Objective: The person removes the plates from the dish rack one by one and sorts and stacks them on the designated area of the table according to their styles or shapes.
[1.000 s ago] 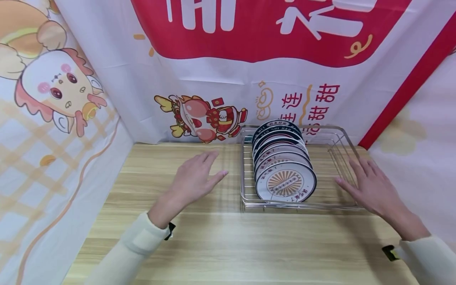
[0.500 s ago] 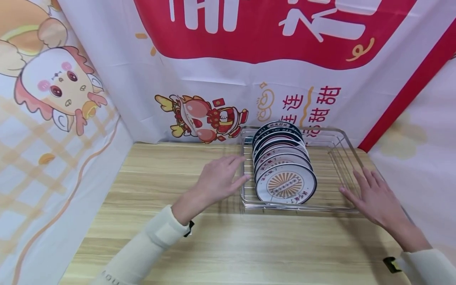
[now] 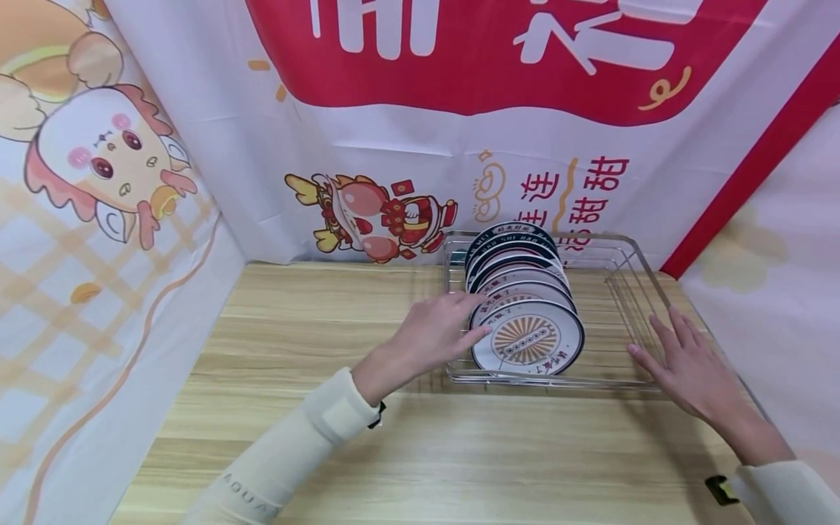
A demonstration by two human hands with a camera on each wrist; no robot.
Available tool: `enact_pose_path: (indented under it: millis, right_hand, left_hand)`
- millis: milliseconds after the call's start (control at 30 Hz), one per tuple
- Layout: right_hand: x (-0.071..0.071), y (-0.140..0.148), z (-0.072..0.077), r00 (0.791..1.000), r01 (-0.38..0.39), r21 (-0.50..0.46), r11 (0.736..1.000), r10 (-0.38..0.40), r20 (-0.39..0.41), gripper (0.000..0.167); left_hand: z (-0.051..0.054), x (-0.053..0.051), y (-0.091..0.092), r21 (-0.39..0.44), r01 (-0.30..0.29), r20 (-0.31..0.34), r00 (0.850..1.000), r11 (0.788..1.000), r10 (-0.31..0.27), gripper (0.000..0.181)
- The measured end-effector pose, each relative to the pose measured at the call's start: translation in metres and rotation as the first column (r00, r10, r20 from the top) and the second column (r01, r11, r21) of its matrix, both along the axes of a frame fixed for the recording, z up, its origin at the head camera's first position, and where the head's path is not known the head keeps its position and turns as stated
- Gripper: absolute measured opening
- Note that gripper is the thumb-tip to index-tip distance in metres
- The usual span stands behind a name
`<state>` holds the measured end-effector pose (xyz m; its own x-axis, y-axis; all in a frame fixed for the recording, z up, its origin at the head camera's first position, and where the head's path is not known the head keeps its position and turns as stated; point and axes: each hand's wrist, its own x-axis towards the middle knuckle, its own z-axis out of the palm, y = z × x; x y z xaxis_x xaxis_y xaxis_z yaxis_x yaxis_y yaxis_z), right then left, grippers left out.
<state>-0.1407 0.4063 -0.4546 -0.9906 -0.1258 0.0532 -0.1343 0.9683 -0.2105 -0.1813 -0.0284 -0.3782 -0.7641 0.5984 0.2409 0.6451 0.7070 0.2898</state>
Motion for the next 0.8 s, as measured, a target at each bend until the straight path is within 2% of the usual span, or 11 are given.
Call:
enact_pose_path:
  millis: [100,333,433,567,700,800]
  right_hand:
    - [0.0,0.0,0.0,1.0,0.003,0.0,1.0,-0.003,0.006,0.086]
    - [0.001,0.0,-0.002,1.0,0.009,0.008,1.0,-0.009,0.007,0.084]
    - [0.001,0.0,-0.003,1.0,0.014,0.01,1.0,-0.014,0.001,0.084]
    - [0.0,-0.002,-0.004,1.0,0.018,0.009,1.0,-0.017,-0.007,0.084]
    - [0.001,-0.002,-0.005,1.0,0.021,0.003,1.0,-0.021,-0.004,0.084]
    - [0.002,-0.001,-0.005,1.0,0.019,0.0,1.0,-0.019,-0.008,0.083]
  left_hand:
    - [0.0,-0.002,0.008,-0.005,0.003,0.004,1.0,1.0,-0.003,0.048]
    - [-0.003,-0.011,0.026,-0.074,0.026,0.011,1.0,0.997,-0.025,0.041]
    - [-0.004,-0.014,0.032,-0.08,0.038,0.036,0.999,0.996,-0.035,0.034]
    - [-0.004,-0.018,0.036,-0.084,0.037,0.05,0.998,0.996,-0.033,0.025]
    - [-0.007,-0.02,0.038,-0.088,0.042,0.047,0.998,0.995,-0.038,0.025]
    - [-0.009,-0.02,0.039,-0.075,0.057,0.068,0.996,0.996,-0.052,0.027]
